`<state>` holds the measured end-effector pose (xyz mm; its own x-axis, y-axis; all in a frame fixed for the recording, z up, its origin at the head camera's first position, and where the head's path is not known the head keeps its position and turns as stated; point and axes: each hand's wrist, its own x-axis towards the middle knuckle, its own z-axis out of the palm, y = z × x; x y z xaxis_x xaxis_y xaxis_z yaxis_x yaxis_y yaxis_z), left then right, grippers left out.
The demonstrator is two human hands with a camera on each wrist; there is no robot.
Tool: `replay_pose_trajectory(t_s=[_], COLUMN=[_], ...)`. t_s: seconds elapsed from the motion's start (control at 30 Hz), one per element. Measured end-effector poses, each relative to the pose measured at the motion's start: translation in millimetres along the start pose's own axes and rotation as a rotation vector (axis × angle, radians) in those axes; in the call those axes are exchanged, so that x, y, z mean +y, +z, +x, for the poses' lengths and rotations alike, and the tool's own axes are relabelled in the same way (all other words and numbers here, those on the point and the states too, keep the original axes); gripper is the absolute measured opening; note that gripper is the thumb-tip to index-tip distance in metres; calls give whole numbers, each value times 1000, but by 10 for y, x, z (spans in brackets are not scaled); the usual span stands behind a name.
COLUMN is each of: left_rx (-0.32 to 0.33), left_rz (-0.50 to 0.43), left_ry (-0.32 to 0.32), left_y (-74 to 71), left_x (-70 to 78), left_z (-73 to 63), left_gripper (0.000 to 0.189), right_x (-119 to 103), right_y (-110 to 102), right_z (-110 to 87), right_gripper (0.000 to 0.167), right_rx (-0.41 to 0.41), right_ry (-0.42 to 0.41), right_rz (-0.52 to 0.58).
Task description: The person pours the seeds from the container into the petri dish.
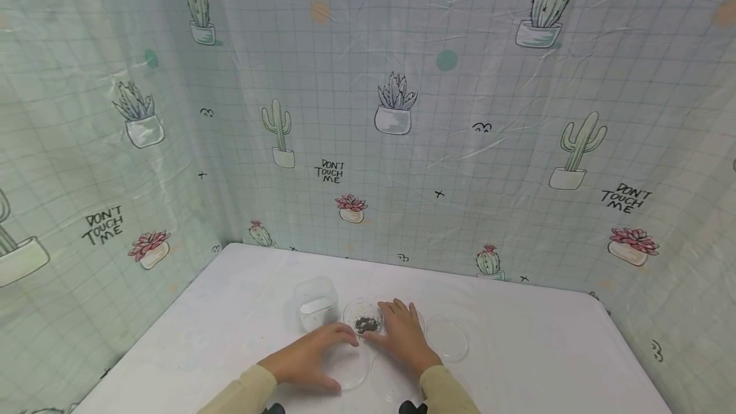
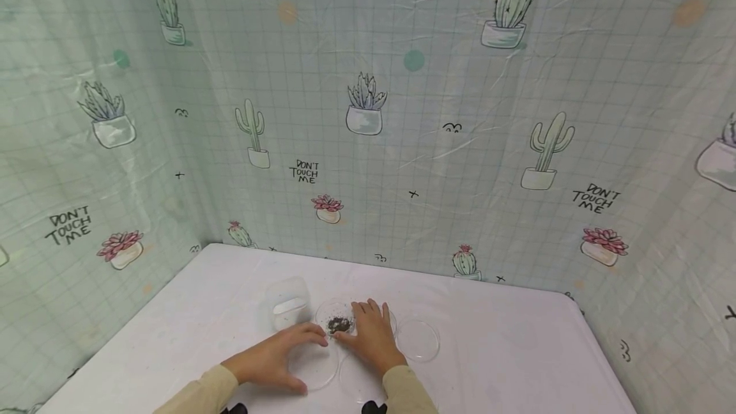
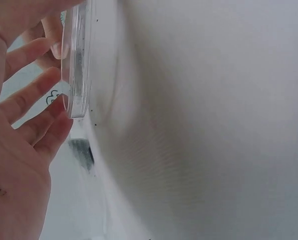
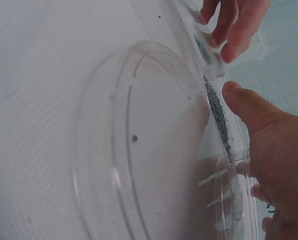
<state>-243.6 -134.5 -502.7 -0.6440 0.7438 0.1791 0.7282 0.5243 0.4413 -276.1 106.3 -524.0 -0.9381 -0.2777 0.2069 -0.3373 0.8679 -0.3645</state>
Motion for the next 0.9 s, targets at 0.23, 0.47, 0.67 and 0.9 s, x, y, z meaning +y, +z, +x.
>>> replay_pose_trajectory(t_s=[0.23,0.47,0.67,0.9], left_rx=[16,50,76,97], left_rz=[-23,-44,-62,-58], left_ry=[-43,-43,-43,-54], left_y=[-65,-78,-88,-71], left_x=[17,8,2,-7], left_z=[26,68,103,156], left_gripper=[69,69,68,67], right_x=[5,3,5,6], right_y=[-26,-34,-24,-20], right_z=[-7,-6,-4,2], right_gripper=[75,74,75,75], right_rx=[-6,-7,-15,-7], right_ry=[1,-10,-9,-21], right_rz=[11,-12,-20,-12])
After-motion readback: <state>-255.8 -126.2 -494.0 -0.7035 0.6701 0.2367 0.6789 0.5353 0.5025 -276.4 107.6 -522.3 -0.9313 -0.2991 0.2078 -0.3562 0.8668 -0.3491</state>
